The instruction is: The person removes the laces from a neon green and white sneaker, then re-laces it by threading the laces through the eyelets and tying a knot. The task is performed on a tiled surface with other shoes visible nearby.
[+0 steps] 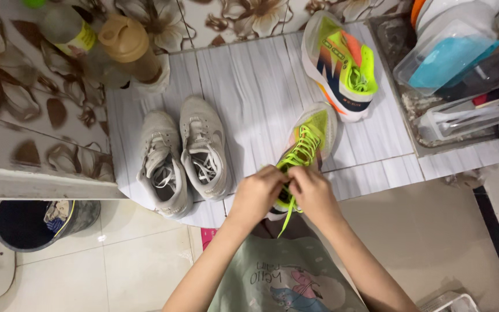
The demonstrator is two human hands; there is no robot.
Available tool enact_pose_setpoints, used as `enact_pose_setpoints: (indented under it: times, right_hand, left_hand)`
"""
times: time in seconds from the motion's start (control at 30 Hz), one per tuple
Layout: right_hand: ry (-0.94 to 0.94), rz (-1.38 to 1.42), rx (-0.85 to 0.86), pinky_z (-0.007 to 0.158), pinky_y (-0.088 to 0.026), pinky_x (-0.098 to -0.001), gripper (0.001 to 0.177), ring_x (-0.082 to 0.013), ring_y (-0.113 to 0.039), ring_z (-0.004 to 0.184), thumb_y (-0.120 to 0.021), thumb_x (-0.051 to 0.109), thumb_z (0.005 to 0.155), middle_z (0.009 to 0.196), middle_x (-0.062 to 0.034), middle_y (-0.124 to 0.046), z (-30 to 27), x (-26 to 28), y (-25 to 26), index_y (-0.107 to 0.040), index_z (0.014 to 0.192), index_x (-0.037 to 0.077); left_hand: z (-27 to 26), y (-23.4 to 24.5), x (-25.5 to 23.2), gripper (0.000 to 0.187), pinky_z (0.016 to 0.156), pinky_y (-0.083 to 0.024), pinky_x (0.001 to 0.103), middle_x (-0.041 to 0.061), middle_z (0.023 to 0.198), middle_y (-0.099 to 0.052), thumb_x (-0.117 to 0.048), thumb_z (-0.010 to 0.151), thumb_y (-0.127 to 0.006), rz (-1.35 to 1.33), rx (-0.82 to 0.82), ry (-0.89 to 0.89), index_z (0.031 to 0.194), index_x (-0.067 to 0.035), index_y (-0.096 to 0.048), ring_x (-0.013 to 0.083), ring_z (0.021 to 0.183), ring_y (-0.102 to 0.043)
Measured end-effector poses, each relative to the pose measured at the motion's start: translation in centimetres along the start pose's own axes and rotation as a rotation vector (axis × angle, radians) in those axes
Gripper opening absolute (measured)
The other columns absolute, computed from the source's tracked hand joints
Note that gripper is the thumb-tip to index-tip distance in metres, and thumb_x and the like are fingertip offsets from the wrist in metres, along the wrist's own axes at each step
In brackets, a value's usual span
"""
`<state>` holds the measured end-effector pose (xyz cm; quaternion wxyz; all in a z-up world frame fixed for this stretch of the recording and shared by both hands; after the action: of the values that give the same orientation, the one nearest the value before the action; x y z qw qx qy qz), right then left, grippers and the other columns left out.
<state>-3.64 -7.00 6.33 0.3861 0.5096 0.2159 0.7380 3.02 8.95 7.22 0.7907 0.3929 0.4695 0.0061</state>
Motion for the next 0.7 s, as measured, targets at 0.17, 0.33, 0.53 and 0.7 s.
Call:
enact_pose_setpoints:
  times: [0.17,0.33,0.53,0.7]
  right_hand:
    - [-0.082,-0.087,0.412,0.066,-0.054,-0.0462,0.022,-0.0369,-0.071,0.076,-0.064,-0.003,0.085,0.078,-0.0178,-0.068,0.1,-1.7,-2.9,-0.061,0.105,0.004]
    - [-0.156,0.168,0.512,0.066,-0.057,-0.0388,0.009,-0.0305,-0.075,0.075,-0.067,0.004,0.088,0.082,-0.0154,-0.073,1.5,-2.0,-1.8,-0.069,0.097,0.003]
    - [-0.208,0.257,0.351,0.082,-0.058,-0.0329,0.036,-0.0215,-0.074,0.097,-0.061,-0.002,0.083,0.107,-0.0086,-0.074,0.4,0.3,5.7,-0.071,0.116,0.007]
    - [0.184,-0.031,0.318,0.087,-0.051,-0.0405,0.044,-0.0315,-0.06,0.106,-0.074,0.005,0.068,0.125,-0.0141,-0.058,-3.4,4.0,3.6,-0.077,0.112,0.011]
  left_hand:
    - [0.4,0.3,1.9,0.039,0.069,-0.057,0.041,0.018,0.111,-0.067,-0.006,0.074,-0.073,-0.149,-0.166,0.232,0.112,-0.003,-0.068,0.0331,0.083,-0.073]
    - [0.4,-1.8,6.1,0.031,0.075,-0.06,0.033,0.012,0.099,-0.077,-0.011,0.081,-0.075,-0.357,0.013,0.321,0.111,-0.003,-0.074,0.0229,0.085,-0.078]
    - [-0.3,-2.7,8.2,0.022,0.069,-0.06,0.029,0.006,0.084,-0.078,-0.012,0.082,-0.075,-0.447,0.017,0.347,0.102,-0.002,-0.077,0.0116,0.071,-0.073]
    - [-0.3,-2.0,6.7,0.02,0.068,-0.057,0.028,0.006,0.087,-0.076,-0.013,0.082,-0.077,-0.446,0.094,0.387,0.099,-0.003,-0.077,0.0132,0.07,-0.069]
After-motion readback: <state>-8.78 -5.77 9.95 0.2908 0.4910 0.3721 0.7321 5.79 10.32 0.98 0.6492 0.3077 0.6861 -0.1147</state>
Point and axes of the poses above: each hand's wrist, its own z-axis towards the middle knuckle, its own y-axis out of the back of the hand, x = y × z, the point moved 1 cm from there along z, towards the middle knuckle
